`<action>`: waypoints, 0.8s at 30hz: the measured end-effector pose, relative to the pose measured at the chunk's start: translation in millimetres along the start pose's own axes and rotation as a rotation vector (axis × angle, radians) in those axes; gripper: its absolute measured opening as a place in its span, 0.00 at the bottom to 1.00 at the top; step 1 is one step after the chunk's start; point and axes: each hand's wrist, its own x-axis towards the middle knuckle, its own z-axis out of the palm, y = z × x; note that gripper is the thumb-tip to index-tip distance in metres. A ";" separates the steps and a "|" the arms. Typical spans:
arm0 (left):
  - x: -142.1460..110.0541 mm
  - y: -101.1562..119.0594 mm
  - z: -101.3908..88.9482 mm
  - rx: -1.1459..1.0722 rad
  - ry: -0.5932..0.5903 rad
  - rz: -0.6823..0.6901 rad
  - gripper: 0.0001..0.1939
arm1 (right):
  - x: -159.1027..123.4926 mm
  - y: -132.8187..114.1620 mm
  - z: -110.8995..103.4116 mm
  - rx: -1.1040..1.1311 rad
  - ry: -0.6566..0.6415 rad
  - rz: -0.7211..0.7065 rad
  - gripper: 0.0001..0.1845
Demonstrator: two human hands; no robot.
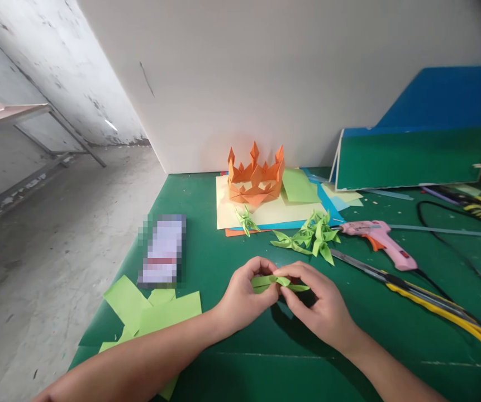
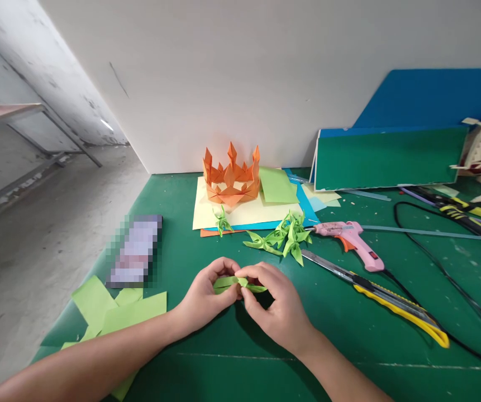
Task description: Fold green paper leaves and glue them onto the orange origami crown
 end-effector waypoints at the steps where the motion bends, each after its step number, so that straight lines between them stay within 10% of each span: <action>1: 0.0 1.2 0.7 -0.070 -0.016 -0.042 0.07 | -0.1 0.1 -0.2 0.031 0.010 0.024 0.11; 18: 5.7 1.6 0.0 -0.473 -0.039 -0.213 0.17 | -0.3 1.0 -4.8 0.223 0.028 0.220 0.06; 24: 3.8 2.8 -3.4 -0.106 -0.028 -0.066 0.10 | 0.0 -1.3 -5.2 0.315 0.031 0.289 0.08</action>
